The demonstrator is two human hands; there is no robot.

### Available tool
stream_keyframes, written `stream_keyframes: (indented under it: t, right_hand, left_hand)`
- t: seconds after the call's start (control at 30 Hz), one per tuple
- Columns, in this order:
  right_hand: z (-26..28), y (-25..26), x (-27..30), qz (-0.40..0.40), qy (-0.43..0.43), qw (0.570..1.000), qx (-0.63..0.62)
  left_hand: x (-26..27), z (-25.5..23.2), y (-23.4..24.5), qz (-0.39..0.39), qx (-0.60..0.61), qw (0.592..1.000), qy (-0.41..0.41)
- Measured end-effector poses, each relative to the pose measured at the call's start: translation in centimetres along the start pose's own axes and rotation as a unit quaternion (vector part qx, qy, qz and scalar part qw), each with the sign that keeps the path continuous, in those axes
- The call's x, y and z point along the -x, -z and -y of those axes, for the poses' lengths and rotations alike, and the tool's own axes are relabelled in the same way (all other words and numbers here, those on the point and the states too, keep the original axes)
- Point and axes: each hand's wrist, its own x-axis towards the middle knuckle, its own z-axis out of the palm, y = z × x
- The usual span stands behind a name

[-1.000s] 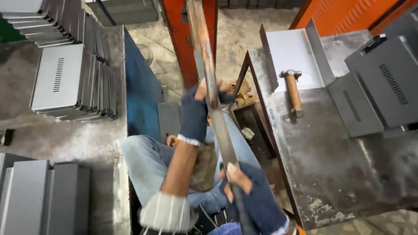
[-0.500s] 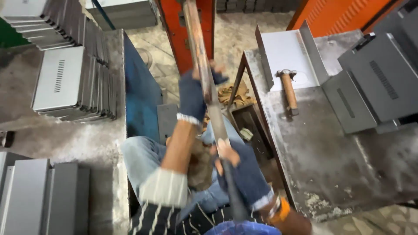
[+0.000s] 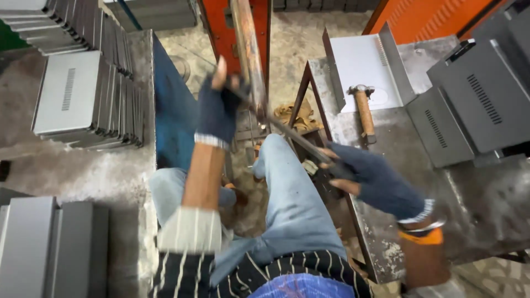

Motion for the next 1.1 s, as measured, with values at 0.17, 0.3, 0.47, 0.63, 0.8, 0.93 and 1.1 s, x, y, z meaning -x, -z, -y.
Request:
stream_keyframes:
  t: [0.17, 0.3, 0.47, 0.63, 0.8, 0.93, 1.1]
  right_hand:
    - [-0.8, 5.6, -0.9, 0.016, 0.059, 0.995, 0.080]
    - [4.7, 4.1, -5.5, 0.006, 0.041, 0.980, 0.196]
    - [6.4, -1.1, -6.4, -0.083, 0.143, 0.957, 0.237]
    - [4.0, 0.2, -1.6, -0.084, 0.081, 0.978, 0.175]
    - [1.8, -1.4, 1.4, 0.007, 0.025, 1.000, -0.013]
    - [1.4, -3.7, 2.2, 0.029, -0.030, 0.999, -0.033]
    - [2.8, -5.8, 4.0, -0.027, -0.148, 0.979, -0.139]
  left_hand:
    - [6.9, 1.8, 1.3, -0.079, -0.020, 0.996, -0.035]
    - [6.7, -0.3, 3.6, -0.115, 0.099, 0.985, -0.082]
    - [4.4, -4.6, 4.8, -0.127, 0.067, 0.980, -0.141]
    - [7.2, -2.6, -1.6, -0.140, -0.058, 0.980, -0.132]
    - [9.7, 0.1, -1.0, -0.188, -0.093, 0.964, -0.161]
    - [5.8, 1.9, -3.3, -0.206, -0.120, 0.943, -0.234]
    - [3.2, 4.9, -4.8, -0.287, -0.166, 0.926, -0.179]
